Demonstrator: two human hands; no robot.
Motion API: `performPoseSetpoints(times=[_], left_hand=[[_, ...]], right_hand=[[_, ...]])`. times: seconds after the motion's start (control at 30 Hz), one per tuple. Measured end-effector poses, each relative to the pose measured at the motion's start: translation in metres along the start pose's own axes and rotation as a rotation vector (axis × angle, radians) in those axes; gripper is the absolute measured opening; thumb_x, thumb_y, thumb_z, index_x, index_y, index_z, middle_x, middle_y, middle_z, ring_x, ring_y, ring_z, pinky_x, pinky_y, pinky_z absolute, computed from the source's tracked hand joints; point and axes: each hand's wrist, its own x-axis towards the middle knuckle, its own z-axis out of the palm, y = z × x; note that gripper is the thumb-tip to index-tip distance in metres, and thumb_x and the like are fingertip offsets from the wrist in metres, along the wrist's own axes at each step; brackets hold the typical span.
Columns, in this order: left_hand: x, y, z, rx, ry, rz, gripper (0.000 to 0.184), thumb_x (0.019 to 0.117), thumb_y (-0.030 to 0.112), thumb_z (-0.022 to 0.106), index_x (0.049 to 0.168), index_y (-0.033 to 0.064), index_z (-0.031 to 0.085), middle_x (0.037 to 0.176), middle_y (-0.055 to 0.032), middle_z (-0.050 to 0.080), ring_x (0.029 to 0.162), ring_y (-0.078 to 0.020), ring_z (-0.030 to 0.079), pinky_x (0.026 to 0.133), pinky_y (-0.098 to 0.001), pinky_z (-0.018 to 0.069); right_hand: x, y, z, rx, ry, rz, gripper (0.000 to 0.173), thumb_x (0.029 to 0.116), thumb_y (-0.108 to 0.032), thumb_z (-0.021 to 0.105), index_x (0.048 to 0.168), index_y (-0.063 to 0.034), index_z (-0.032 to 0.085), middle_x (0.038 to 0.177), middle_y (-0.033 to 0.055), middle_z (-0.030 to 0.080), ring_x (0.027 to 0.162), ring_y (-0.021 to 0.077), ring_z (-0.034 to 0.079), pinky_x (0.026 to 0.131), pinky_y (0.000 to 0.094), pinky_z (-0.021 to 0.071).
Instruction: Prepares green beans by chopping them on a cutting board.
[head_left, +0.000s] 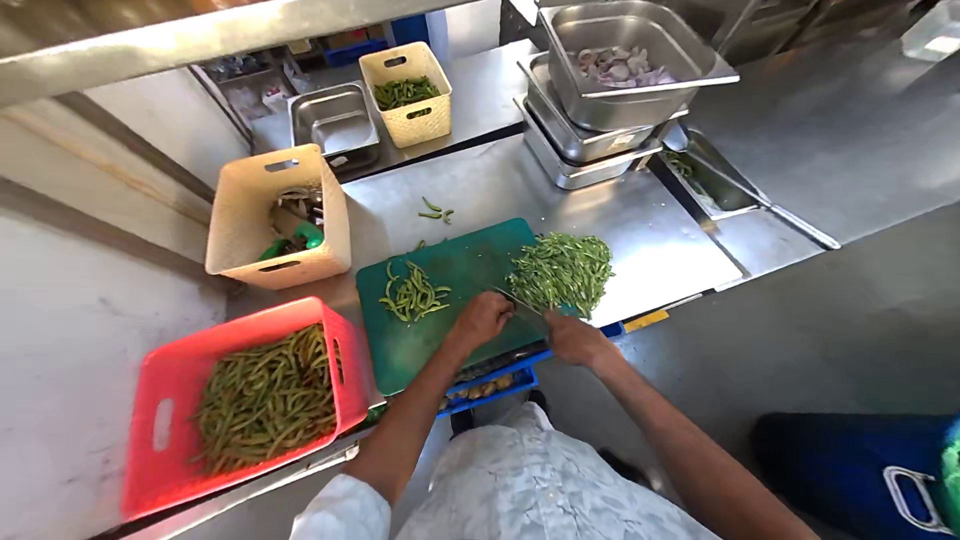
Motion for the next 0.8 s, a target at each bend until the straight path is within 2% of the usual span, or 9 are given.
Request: performPoseSetpoints(times=[0.13,0.2,0.27,0.33,0.4,0.5,0.6,0.73,0.8], left_hand=[[-0.007,0.011,-0.017,-0.052,0.017,-0.056,0.013,0.0989,0.007,0.066,0.104,0.0021,0.077,0.102,-0.0142,0.075,0.103,-0.028,0.071,0.1,-0.045,0.0554],[-0.025,0.008,-0.028,-0.009,0.15,-0.235,0.017,0.1015,0.013,0.064,0.109,0.0057,0.077,0.106,-0.0123,0.074,0.103,-0.0261,0.071,0.097,-0.0449,0.0575],[-0.046,-0.004,-0.043,0.087,0.286,-0.512,0.024,0.1022,0.023,0.064,0.118,0.0102,0.075,0.118,-0.0108,0.073,0.114,-0.0264,0.069,0.103,-0.0455,0.0552],[-0.066,-0.021,-0.053,0.145,0.345,-0.729,0.032,0.0979,0.032,0.071,0.122,0.0109,0.074,0.125,-0.0125,0.069,0.122,-0.0296,0.064,0.107,-0.0485,0.0516],[-0.076,-0.034,-0.054,0.172,0.341,-0.831,0.033,0.0958,0.033,0.074,0.119,0.0102,0.075,0.125,-0.0122,0.069,0.121,-0.0293,0.064,0.106,-0.0481,0.0529],[-0.079,-0.039,-0.057,0.195,0.362,-0.813,0.021,0.0991,0.027,0.07,0.111,0.012,0.078,0.118,-0.0108,0.072,0.113,-0.0287,0.068,0.1,-0.0486,0.0556],[-0.087,-0.034,-0.06,0.21,0.479,-0.817,0.021,0.0989,0.033,0.069,0.109,0.0186,0.08,0.114,-0.0079,0.073,0.11,-0.027,0.068,0.095,-0.0501,0.0569],[-0.093,-0.008,-0.066,0.098,0.696,-0.787,0.021,0.0992,0.033,0.07,0.107,0.0162,0.08,0.106,-0.0071,0.071,0.094,-0.0215,0.07,0.083,-0.0457,0.0601],[-0.087,0.008,-0.056,-0.007,0.714,-0.749,0.021,0.0997,0.032,0.069,0.105,0.0146,0.08,0.102,-0.0053,0.073,0.09,-0.0183,0.07,0.081,-0.0426,0.0614]], right_hand=[[0.014,0.006,0.006,0.02,0.04,-0.046,0.042,0.102,-0.023,0.06,0.141,-0.012,0.05,0.109,0.0226,0.07,0.1,0.0434,0.07,0.083,0.0643,0.0559],[0.006,0.008,0.001,0.062,0.114,-0.068,0.037,0.1043,-0.024,0.058,0.138,-0.0109,0.052,0.107,0.022,0.07,0.099,0.0425,0.07,0.083,0.064,0.0558],[-0.004,0.005,0.001,0.083,0.132,-0.104,0.036,0.107,-0.026,0.053,0.138,-0.0092,0.05,0.108,0.0211,0.069,0.1,0.0405,0.07,0.086,0.0612,0.0562],[-0.01,-0.002,0.011,0.074,0.041,-0.137,0.037,0.108,-0.028,0.051,0.14,-0.01,0.05,0.111,0.0207,0.069,0.104,0.0397,0.069,0.089,0.0603,0.0553],[-0.004,-0.003,0.023,0.033,-0.023,-0.147,0.037,0.1075,-0.03,0.051,0.139,-0.0109,0.051,0.113,0.0204,0.069,0.107,0.0396,0.069,0.091,0.0599,0.055],[0.014,0.015,0.024,0.077,0.027,-0.111,0.035,0.1065,-0.028,0.054,0.138,-0.0113,0.054,0.115,0.0208,0.069,0.108,0.0403,0.069,0.091,0.0604,0.0545],[0.02,0.035,0.014,0.109,0.11,-0.073,0.035,0.1047,-0.026,0.058,0.136,-0.011,0.055,0.109,0.021,0.07,0.101,0.0408,0.07,0.086,0.0621,0.0557],[0.014,0.039,0.01,0.115,0.16,-0.088,0.032,0.1041,-0.026,0.059,0.132,-0.0112,0.056,0.104,0.0195,0.071,0.097,0.0393,0.071,0.083,0.0615,0.0566],[0.012,0.034,0.017,0.134,0.136,-0.115,0.031,0.1053,-0.028,0.058,0.131,-0.0114,0.056,0.103,0.018,0.07,0.096,0.0376,0.071,0.083,0.0604,0.0566]])
